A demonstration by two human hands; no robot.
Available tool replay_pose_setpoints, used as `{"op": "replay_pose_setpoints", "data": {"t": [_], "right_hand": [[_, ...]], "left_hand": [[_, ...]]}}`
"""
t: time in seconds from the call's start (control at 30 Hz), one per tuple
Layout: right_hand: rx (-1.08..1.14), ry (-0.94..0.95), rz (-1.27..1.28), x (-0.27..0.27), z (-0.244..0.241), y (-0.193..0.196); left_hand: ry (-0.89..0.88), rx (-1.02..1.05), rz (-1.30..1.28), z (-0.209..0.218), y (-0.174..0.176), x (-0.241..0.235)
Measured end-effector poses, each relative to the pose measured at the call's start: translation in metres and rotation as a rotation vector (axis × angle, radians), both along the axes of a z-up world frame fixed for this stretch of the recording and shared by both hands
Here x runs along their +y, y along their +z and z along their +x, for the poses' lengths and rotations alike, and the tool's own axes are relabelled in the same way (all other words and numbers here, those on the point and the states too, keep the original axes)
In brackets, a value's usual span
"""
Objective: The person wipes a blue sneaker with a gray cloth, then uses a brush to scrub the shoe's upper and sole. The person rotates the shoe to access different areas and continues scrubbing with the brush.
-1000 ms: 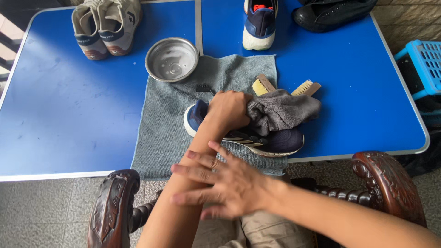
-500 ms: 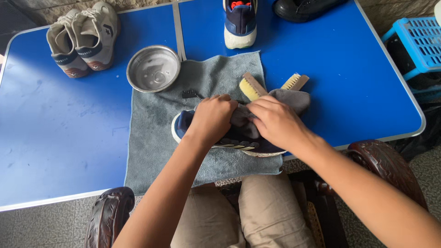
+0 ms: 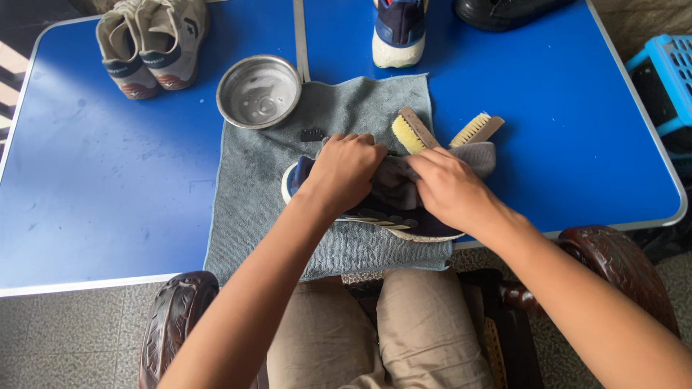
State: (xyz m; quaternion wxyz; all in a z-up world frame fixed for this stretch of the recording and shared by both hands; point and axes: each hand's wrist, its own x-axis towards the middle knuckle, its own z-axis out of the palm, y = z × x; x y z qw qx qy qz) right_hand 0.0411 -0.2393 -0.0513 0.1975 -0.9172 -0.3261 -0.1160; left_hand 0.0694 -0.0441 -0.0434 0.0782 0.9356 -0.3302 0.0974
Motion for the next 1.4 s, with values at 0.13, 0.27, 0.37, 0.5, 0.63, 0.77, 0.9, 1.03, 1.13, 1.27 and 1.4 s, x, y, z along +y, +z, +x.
{"op": "replay_pose_setpoints", "data": {"t": [0.13,0.27,0.37,0.5,0.63,0.77,0.9,1.03,1.13,1.27,1.4], "right_hand": [[0.205,0.011,0.079,0.004,-0.004,0.022],[-0.12,-0.126,0.007,-0.006,0.002,0.006],[-0.202,-0.148,-0.003,-0.005,0.002,0.011],[-0.027,-0.19,0.157,-0.006,-0.001,0.025],[0.115,-0.277,0.388,-0.002,-0.002,0.037],[0.387,-0.376,0.583,0.023,-0.011,0.055],[0.442,-0.36,0.713,0.029,-0.01,0.059],[0.506,-0.299,0.554,0.024,-0.013,0.048],[0.572,-0.213,0.321,0.019,-0.011,0.036],[0.239,-0.155,0.257,0.013,-0.007,0.007],[0.063,-0.3,0.269,0.01,0.003,-0.007]], "left_hand": [[-0.012,0.164,-0.07,-0.013,0.033,0.008],[-0.042,0.149,-0.118,-0.012,0.048,0.019],[-0.043,0.004,-0.067,-0.007,0.038,0.025],[-0.02,0.142,-0.214,-0.015,0.048,0.021],[0.057,0.524,-0.503,-0.022,0.068,0.015],[0.101,0.69,-0.807,-0.019,0.054,0.013],[0.229,0.489,-0.709,-0.024,0.041,0.01],[0.326,0.42,-0.687,-0.016,-0.001,0.0],[0.352,0.468,-0.556,-0.021,0.019,-0.01],[0.283,0.544,-0.555,-0.026,0.041,-0.001],[0.286,0.483,-0.312,-0.021,0.017,0.01]]}}
